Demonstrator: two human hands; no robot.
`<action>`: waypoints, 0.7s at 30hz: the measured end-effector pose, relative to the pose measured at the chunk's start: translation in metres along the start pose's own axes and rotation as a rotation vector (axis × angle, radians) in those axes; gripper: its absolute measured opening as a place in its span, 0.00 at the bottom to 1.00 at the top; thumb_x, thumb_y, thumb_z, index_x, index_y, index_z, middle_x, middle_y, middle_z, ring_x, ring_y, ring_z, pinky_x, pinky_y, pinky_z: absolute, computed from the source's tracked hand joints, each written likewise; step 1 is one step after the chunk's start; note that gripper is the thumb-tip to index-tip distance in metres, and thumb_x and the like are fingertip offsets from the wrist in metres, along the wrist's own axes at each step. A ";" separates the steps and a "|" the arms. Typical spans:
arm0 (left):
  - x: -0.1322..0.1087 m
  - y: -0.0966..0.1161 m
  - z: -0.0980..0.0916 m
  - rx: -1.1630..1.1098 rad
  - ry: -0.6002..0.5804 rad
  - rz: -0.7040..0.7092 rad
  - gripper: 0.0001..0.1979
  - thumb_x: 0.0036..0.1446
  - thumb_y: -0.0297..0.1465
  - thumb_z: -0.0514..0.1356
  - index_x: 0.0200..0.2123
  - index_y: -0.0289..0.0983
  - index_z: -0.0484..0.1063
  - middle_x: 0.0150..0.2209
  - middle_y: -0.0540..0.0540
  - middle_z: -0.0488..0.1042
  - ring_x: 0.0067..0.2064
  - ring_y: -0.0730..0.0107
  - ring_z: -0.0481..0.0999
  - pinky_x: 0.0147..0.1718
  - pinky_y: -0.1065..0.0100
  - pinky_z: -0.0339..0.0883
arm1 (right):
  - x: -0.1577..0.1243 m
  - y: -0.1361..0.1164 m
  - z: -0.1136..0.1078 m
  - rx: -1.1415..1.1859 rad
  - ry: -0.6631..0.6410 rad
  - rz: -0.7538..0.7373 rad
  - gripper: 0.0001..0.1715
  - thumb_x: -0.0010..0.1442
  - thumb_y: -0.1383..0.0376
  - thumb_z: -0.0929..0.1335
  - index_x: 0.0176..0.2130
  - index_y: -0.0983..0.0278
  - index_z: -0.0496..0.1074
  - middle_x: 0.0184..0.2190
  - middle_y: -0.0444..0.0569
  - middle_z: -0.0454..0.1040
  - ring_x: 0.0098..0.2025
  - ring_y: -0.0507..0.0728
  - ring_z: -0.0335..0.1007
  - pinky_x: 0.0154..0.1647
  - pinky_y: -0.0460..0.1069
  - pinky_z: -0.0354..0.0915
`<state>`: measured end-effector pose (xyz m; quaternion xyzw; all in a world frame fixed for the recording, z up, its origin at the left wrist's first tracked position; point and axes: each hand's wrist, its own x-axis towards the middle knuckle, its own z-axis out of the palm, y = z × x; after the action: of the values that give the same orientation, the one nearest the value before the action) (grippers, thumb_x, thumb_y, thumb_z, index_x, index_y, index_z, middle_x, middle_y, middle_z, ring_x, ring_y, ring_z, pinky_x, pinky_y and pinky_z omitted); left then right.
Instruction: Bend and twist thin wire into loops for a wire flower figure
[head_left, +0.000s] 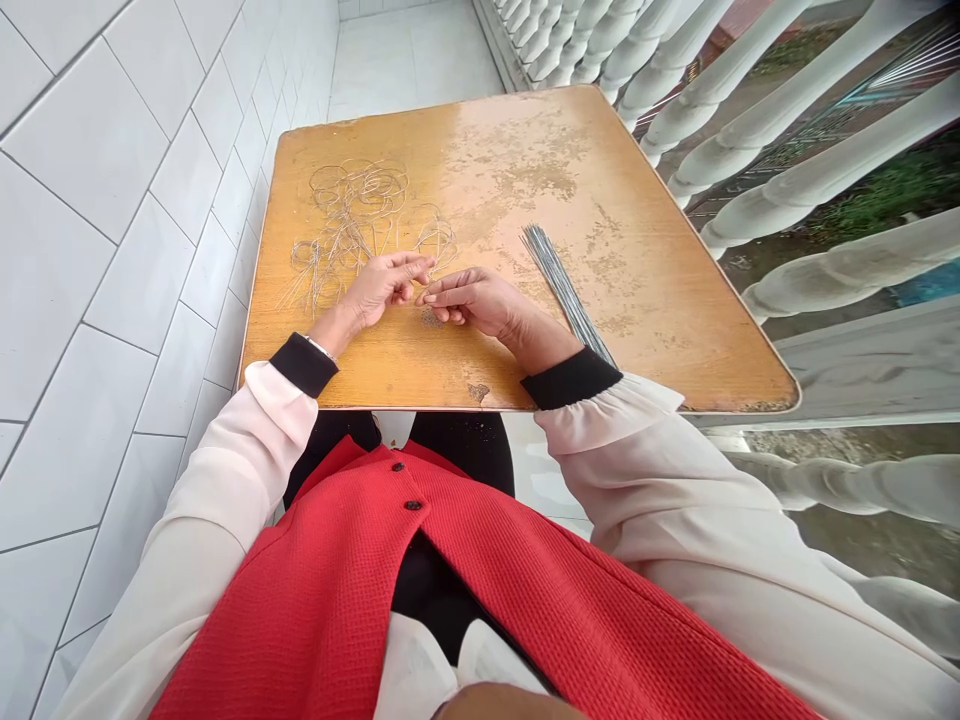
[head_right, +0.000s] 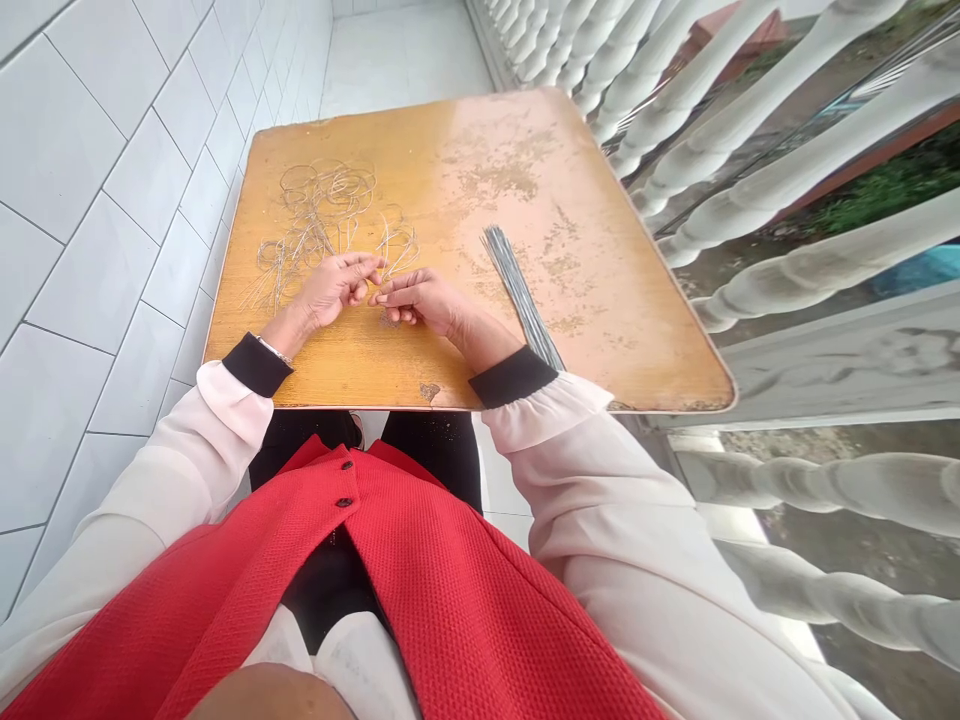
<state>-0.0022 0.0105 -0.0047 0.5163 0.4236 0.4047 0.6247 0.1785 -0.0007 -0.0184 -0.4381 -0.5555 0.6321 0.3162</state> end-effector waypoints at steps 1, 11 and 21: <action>0.000 -0.002 0.001 0.016 -0.042 -0.005 0.07 0.63 0.30 0.66 0.33 0.33 0.76 0.23 0.55 0.72 0.19 0.88 0.63 0.21 0.77 0.54 | 0.000 0.000 0.000 -0.003 -0.014 -0.004 0.02 0.52 0.69 0.73 0.27 0.66 0.79 0.15 0.44 0.68 0.16 0.46 0.54 0.17 0.46 0.46; 0.000 -0.003 0.002 0.018 -0.079 -0.004 0.07 0.60 0.21 0.65 0.29 0.32 0.73 0.21 0.54 0.73 0.19 0.85 0.67 0.23 0.76 0.57 | 0.000 0.001 0.004 0.020 -0.102 -0.011 0.03 0.51 0.71 0.72 0.27 0.67 0.79 0.16 0.44 0.66 0.17 0.46 0.52 0.18 0.45 0.45; 0.002 -0.007 0.008 0.019 0.135 0.063 0.09 0.61 0.19 0.61 0.29 0.33 0.72 0.20 0.57 0.69 0.20 0.85 0.67 0.24 0.76 0.63 | -0.001 -0.004 0.009 0.012 0.034 0.050 0.06 0.56 0.67 0.76 0.29 0.67 0.79 0.18 0.45 0.72 0.16 0.45 0.57 0.17 0.43 0.49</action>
<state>0.0063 0.0095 -0.0111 0.5069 0.4521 0.4539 0.5768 0.1705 -0.0044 -0.0147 -0.4607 -0.5349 0.6356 0.3124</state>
